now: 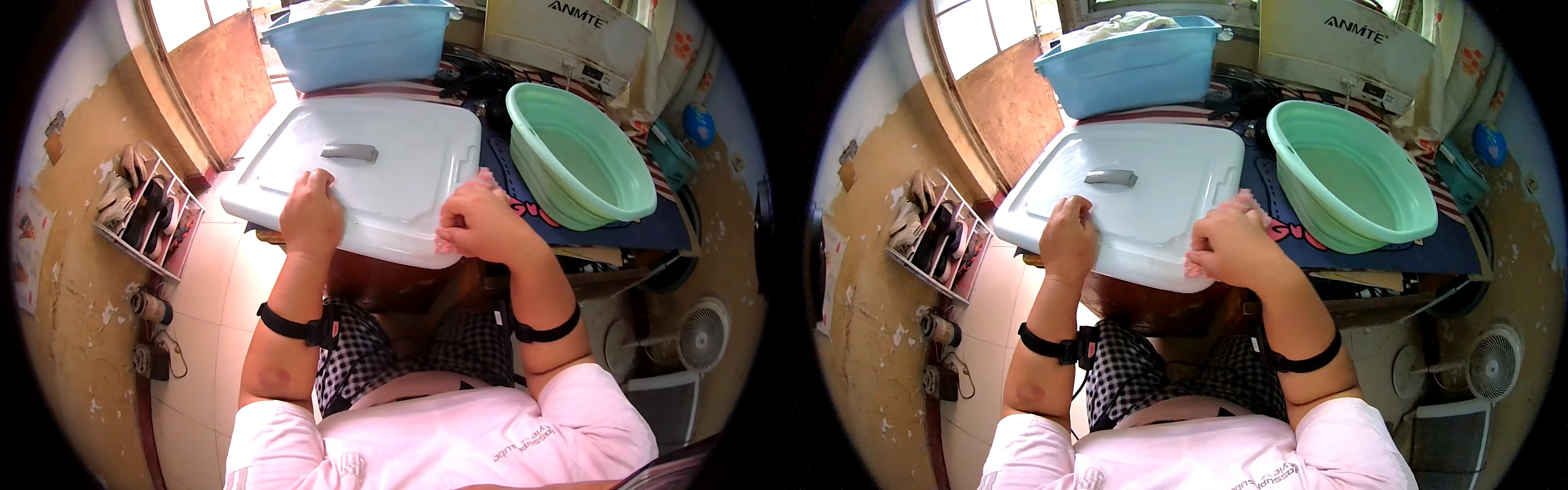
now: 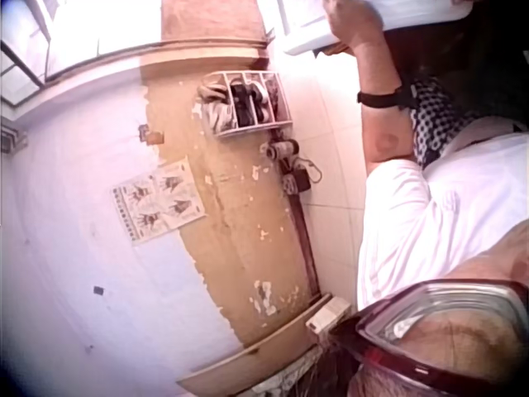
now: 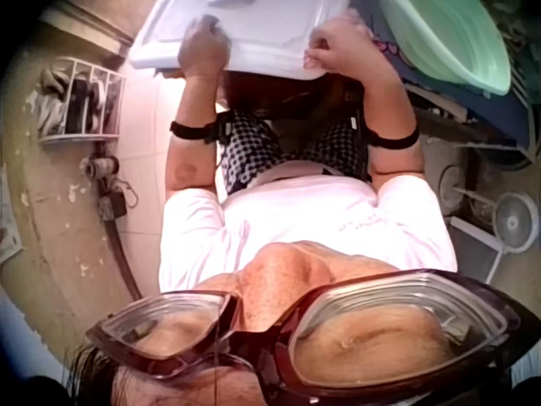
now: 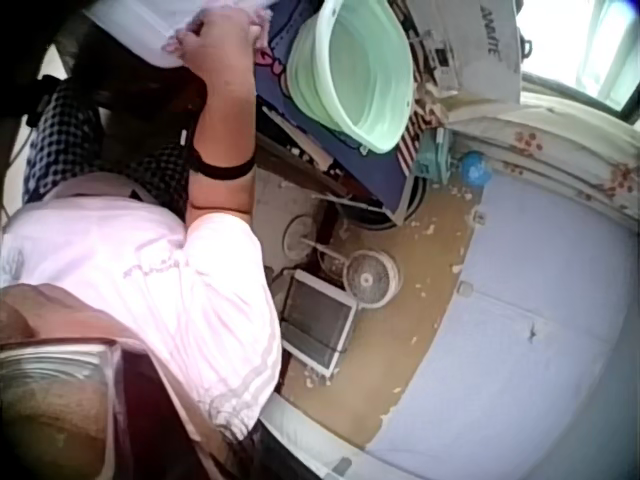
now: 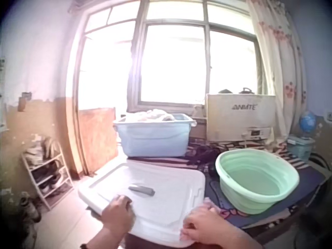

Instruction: The person cleans a plastic container lid with a cloth and then rinses the cloth in a basin of water.

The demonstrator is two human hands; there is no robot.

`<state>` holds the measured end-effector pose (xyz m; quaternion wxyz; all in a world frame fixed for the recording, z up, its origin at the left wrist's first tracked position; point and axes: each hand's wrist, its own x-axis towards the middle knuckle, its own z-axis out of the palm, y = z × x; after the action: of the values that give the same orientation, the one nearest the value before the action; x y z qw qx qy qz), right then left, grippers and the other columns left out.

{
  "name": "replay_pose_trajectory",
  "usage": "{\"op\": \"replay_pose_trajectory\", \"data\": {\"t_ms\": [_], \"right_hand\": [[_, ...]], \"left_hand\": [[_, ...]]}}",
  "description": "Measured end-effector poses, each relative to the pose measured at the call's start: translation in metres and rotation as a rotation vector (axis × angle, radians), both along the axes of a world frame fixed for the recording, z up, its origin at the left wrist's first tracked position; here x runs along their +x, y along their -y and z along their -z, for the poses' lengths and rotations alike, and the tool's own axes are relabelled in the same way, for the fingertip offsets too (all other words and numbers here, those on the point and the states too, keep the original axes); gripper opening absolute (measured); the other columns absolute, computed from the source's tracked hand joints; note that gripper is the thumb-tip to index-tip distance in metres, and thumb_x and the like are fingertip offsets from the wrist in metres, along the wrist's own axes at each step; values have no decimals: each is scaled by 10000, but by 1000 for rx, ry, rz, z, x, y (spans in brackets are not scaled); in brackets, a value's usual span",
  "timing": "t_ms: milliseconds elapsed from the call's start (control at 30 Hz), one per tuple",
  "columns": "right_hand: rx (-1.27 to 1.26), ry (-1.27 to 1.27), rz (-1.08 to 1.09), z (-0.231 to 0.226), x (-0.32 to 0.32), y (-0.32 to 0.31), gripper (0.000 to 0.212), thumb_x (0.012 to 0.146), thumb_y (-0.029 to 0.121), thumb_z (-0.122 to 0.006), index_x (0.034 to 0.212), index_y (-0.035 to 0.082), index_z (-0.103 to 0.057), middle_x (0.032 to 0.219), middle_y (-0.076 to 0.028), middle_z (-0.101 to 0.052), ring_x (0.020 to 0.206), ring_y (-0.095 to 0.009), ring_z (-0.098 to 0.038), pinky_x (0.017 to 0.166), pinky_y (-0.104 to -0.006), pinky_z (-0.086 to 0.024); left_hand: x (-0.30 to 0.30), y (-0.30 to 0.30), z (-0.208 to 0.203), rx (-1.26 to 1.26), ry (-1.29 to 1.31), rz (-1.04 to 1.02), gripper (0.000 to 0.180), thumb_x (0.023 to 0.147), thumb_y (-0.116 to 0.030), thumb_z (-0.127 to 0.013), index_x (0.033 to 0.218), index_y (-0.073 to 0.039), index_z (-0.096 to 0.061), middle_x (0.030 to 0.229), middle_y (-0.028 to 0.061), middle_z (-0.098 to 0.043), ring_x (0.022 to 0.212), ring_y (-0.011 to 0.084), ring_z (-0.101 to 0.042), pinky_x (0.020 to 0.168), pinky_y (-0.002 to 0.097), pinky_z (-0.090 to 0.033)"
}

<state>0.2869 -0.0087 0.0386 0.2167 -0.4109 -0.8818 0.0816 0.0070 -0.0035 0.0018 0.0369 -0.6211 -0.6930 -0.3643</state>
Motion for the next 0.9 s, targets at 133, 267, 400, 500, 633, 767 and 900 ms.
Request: {"op": "replay_pose_trajectory", "data": {"t_ms": [133, 267, 400, 500, 633, 767, 900], "right_hand": [[37, 55, 17, -1, -13, 6, 162, 811, 211, -793, 776, 83, -700, 833, -72, -693, 918, -300, -636, 808, -444, -453], [71, 15, -28, 6, -14, 0, 148, 811, 197, -796, 790, 87, -699, 826, -55, -694, 924, -292, -640, 793, -451, -450], [-232, -64, -114, -12, 10, -2, 162, 839, 223, -771, 810, 66, -740, 841, -93, -721, 896, -297, -663, 832, -415, -464], [-212, -94, -113, -4, -1, -5, 128, 811, 176, -768, 796, 56, -728, 826, -81, -725, 872, -262, -663, 882, -388, -456], [-85, 180, -30, -22, -8, 1, 125, 798, 177, -759, 799, 57, -723, 831, -83, -728, 871, -242, -682, 862, -352, -472], [-431, 183, 103, -27, -9, -8, 135, 811, 208, -750, 798, 75, -735, 794, -81, -733, 827, -227, -706, 788, -344, -497], [-287, 272, 50, -38, -22, 2, 137, 822, 195, -745, 802, 60, -735, 790, -66, -748, 809, -210, -726, 803, -356, -527]], "left_hand": [[5, -1, -2, 18, -22, -10, 141, 959, -121, -562, 1064, -114, -657, 1102, 91, -679, 1005, 354, -674, 831, 474, -556], [2, 1, -2, -14, -18, -9, 147, 954, -116, -561, 1065, -111, -657, 1103, 91, -680, 1007, 354, -675, 833, 477, -556], [0, -1, 2, 2, 9, -3, 148, 947, -110, -569, 1067, -113, -655, 1104, 91, -679, 1006, 353, -675, 834, 478, -556], [4, 0, -2, -5, 5, -8, 150, 943, -109, -573, 1067, -116, -656, 1110, 91, -678, 1006, 351, -676, 836, 475, -557], [0, 0, -2, -7, 18, -6, 150, 941, -111, -574, 1063, -116, -661, 1113, 91, -679, 1008, 351, -678, 841, 470, -560], [3, 0, -1, 8, -8, -10, 148, 940, -114, -577, 1061, -117, -663, 1107, 92, -681, 1006, 351, -680, 839, 470, -561], [-1, -2, 1, 18, 17, -15, 121, 948, -109, -583, 1050, -103, -648, 1091, 99, -676, 1004, 360, -668, 847, 473, -549]]}}
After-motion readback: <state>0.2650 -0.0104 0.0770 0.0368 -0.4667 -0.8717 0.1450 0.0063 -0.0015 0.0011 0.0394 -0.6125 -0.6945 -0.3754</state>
